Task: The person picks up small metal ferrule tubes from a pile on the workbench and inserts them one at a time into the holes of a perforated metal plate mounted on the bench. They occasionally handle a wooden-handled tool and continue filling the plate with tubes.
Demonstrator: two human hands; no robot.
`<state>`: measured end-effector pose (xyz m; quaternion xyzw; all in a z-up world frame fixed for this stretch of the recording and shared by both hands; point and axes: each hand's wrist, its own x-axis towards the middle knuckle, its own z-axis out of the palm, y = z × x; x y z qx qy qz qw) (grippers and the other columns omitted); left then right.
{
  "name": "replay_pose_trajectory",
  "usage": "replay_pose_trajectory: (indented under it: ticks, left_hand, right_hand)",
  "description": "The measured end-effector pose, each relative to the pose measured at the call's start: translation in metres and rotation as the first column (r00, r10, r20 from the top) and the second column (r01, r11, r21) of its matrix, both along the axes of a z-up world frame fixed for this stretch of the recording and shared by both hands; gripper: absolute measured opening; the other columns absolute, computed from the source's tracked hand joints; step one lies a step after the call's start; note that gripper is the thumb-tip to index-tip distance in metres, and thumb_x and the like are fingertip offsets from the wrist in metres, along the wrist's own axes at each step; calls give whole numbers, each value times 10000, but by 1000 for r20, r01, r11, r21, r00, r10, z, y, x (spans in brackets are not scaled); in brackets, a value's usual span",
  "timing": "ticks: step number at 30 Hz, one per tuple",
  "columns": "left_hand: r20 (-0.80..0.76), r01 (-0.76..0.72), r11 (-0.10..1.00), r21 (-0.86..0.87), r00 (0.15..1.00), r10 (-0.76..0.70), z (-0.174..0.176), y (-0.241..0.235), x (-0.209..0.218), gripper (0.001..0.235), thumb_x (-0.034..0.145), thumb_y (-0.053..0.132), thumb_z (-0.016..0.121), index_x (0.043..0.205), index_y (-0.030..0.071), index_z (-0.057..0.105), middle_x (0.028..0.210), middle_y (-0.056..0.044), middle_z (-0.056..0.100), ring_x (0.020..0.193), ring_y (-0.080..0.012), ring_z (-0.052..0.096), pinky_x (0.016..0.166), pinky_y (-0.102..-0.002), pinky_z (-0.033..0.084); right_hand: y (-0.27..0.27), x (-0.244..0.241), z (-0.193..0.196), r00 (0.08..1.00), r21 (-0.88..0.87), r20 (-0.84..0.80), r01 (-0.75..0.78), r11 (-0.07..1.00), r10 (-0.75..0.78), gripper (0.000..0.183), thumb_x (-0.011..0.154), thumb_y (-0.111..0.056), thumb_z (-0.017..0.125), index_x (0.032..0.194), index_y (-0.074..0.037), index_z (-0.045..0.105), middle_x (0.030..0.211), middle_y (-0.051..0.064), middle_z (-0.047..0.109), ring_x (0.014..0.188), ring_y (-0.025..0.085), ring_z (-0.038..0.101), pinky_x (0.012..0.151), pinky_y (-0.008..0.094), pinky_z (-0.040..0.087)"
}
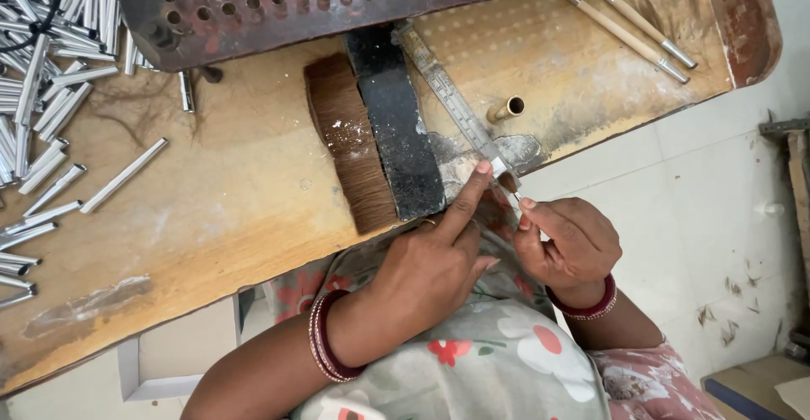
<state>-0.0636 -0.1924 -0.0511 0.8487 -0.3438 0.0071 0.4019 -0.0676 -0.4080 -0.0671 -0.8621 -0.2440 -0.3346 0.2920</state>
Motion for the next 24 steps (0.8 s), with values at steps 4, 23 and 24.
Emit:
replay_pose_trajectory:
  ticks: [4, 23, 24]
  left_hand:
    - [-40, -1, 999, -39, 999, -1, 11, 2, 1, 358, 854, 210, 786, 991, -95, 658, 1627, -271, 310, 876, -325, 719, 761, -403, 581]
    - [-311, -349, 218, -911, 931, 188, 4, 37, -18, 653, 1146, 469, 517, 1559, 20, 286, 1754, -168, 126, 1591, -219, 152, 1336, -373, 65]
    - [-311, -334, 209, -919, 941, 134, 5, 35, -17, 697, 1131, 516, 498, 1569, 24, 271, 1759, -162, 104, 1600, -214, 119, 1337, -371, 40]
  right_hand:
    - [0, -1, 7, 1000, -35, 0, -4, 999, 4, 213, 849, 77, 682, 1047, 3, 709, 808, 127, 686, 674, 256, 654, 611, 336, 520]
    - [74, 25, 54, 972, -131, -95, -228, 965, 216, 142, 885, -188, 872, 949, -126, 761, 1532, 157, 501, 1488, 375, 410, 1295, 505, 284]
    - [77, 24, 49, 963, -178, -81, -267, 947, 257, 135, 884, -218, 880, 955, -153, 786, 1540, 166, 493, 1507, 363, 350, 1293, 513, 204]
